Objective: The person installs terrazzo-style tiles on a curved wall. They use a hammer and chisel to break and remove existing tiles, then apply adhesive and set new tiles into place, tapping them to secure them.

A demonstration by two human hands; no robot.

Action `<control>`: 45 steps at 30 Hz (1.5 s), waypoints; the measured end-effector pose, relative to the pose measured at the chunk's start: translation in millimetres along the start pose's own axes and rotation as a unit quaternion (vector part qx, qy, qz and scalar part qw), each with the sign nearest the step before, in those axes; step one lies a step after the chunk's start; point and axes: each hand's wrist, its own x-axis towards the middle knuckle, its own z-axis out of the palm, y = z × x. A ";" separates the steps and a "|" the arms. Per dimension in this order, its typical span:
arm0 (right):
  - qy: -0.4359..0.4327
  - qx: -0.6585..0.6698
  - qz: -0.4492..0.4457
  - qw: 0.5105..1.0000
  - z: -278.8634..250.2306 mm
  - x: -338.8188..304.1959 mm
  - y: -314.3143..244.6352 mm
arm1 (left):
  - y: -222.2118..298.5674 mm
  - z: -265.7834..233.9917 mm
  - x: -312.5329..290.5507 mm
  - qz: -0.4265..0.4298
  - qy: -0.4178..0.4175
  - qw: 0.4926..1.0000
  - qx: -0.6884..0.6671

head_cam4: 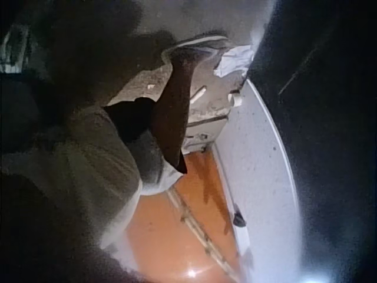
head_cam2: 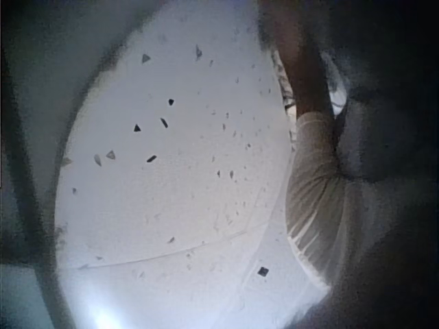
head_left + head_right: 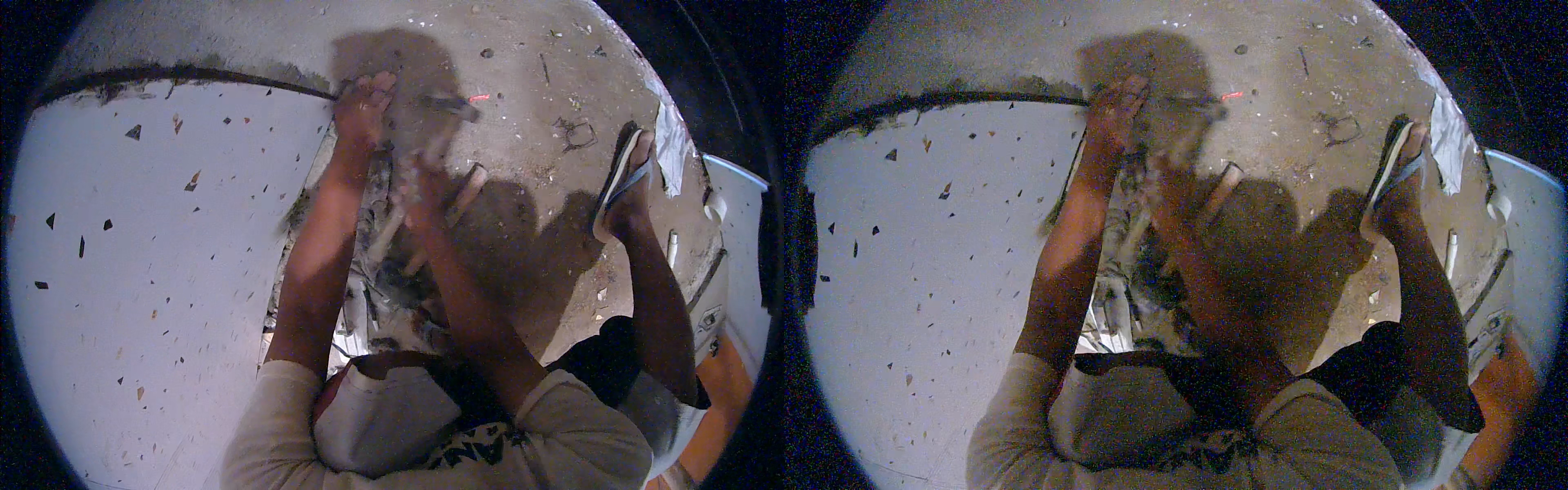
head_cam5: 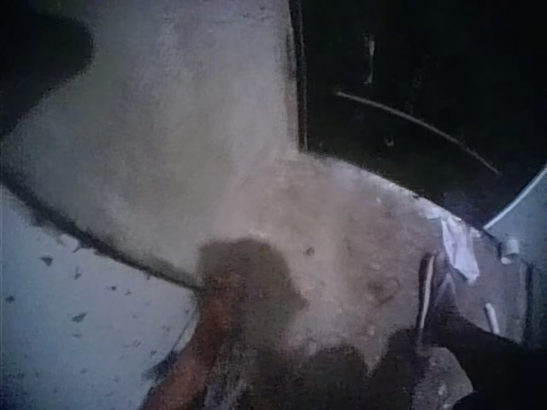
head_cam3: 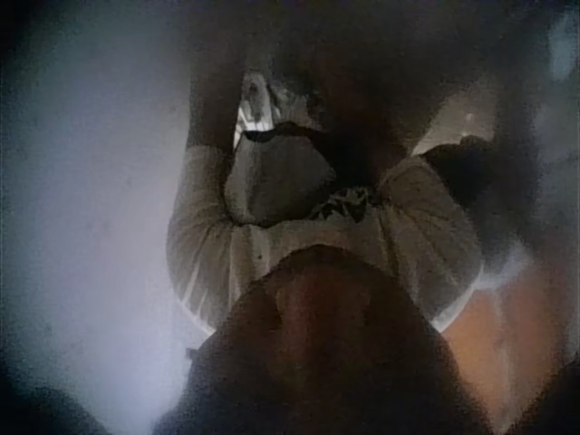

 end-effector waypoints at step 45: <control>0.017 -0.160 -0.134 0.978 -3.5 29.5 33.1 | 4.2 20.0 15.1 -0.201 0.147 0.951 -0.181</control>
